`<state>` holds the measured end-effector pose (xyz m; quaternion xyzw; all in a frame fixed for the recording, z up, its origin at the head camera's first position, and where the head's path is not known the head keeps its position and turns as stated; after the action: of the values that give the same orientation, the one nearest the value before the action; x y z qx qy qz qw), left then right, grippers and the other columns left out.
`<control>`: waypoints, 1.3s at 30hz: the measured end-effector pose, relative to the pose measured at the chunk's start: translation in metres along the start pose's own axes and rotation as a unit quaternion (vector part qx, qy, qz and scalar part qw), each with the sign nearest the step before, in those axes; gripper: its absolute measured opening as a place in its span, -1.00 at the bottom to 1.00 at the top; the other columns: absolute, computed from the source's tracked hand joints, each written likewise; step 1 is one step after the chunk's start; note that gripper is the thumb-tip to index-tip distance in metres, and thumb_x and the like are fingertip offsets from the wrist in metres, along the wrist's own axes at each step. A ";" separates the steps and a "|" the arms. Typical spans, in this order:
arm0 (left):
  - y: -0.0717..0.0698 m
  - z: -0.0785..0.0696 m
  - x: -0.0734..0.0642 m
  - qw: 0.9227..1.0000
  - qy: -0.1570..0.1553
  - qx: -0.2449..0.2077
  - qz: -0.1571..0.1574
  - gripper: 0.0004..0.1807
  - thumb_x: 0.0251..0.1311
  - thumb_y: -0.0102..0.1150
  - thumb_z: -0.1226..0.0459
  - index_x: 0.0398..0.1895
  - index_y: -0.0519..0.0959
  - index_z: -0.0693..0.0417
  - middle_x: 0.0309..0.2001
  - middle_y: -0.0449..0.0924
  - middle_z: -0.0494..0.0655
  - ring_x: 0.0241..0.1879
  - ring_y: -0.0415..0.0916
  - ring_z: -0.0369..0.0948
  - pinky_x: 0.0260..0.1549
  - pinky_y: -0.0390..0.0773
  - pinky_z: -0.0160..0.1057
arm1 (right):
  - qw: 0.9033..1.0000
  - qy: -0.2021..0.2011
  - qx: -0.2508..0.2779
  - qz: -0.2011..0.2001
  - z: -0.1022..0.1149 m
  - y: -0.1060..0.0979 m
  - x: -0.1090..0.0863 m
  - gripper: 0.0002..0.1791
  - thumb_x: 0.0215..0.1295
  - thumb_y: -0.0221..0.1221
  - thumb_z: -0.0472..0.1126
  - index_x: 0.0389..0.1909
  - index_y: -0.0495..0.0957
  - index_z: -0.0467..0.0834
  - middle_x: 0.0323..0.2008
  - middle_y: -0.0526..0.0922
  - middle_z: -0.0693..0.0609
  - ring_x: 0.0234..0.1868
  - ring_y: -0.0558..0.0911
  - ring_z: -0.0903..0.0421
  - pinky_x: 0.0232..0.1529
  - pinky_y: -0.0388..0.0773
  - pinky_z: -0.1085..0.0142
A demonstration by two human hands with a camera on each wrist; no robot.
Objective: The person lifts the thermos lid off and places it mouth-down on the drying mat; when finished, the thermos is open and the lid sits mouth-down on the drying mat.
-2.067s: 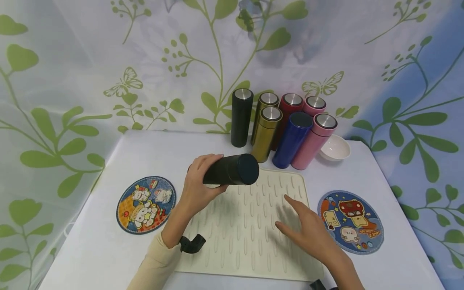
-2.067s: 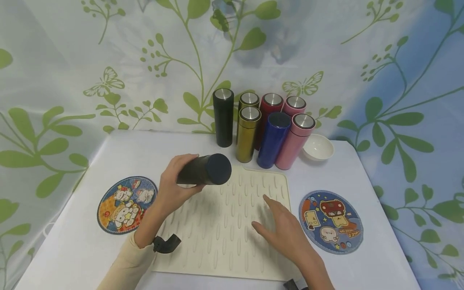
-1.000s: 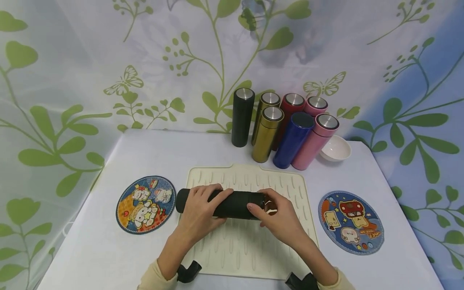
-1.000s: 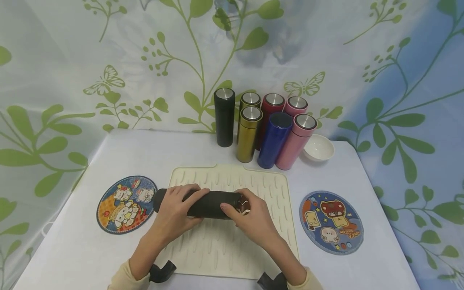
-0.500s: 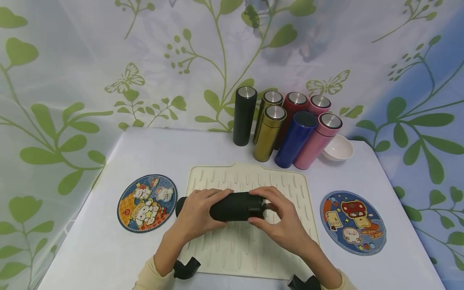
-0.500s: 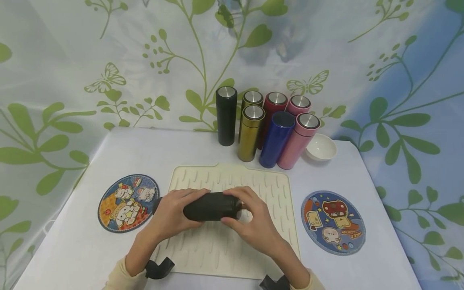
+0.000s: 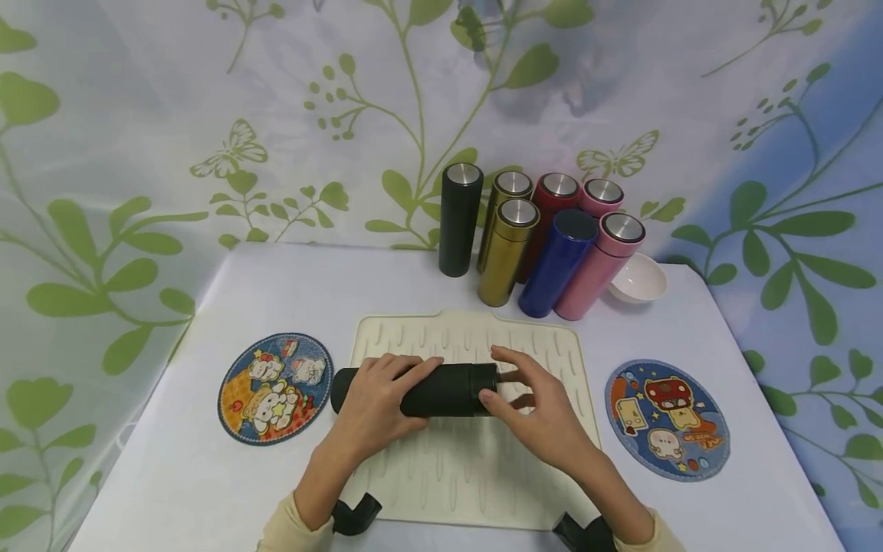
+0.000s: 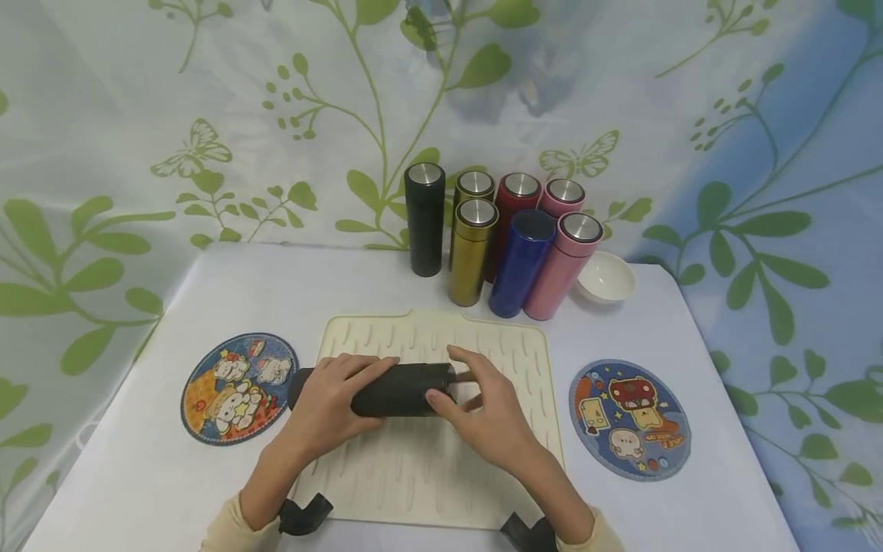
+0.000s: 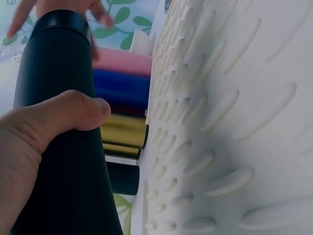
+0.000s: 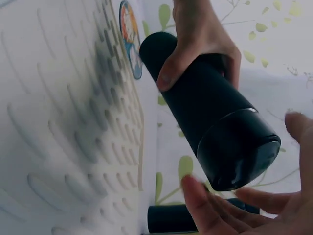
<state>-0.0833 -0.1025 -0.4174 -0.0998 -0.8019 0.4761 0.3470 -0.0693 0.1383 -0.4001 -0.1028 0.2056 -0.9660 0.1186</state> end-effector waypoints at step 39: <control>0.003 0.004 -0.006 0.999 -0.018 -0.020 0.027 0.02 -0.35 0.71 0.14 0.37 0.47 -0.23 0.06 0.59 -0.11 0.03 0.52 -0.06 -0.01 0.47 0.08 | 0.996 -0.058 0.026 0.057 0.008 0.000 0.004 -0.28 0.00 0.51 -0.40 0.22 0.50 -0.01 0.15 0.52 0.05 0.03 0.49 0.01 -0.28 0.61 0.16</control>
<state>-0.0822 -0.1061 -0.4238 -0.1195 -0.8142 0.4713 0.3173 -0.0708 0.1342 -0.3927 -0.1438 0.1783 -0.9551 0.1881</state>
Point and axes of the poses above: each hand's wrist, its own x-axis towards the middle knuckle, its own y-axis out of the palm, z = x × y, the point moved 3 cm from there along x, towards the middle knuckle
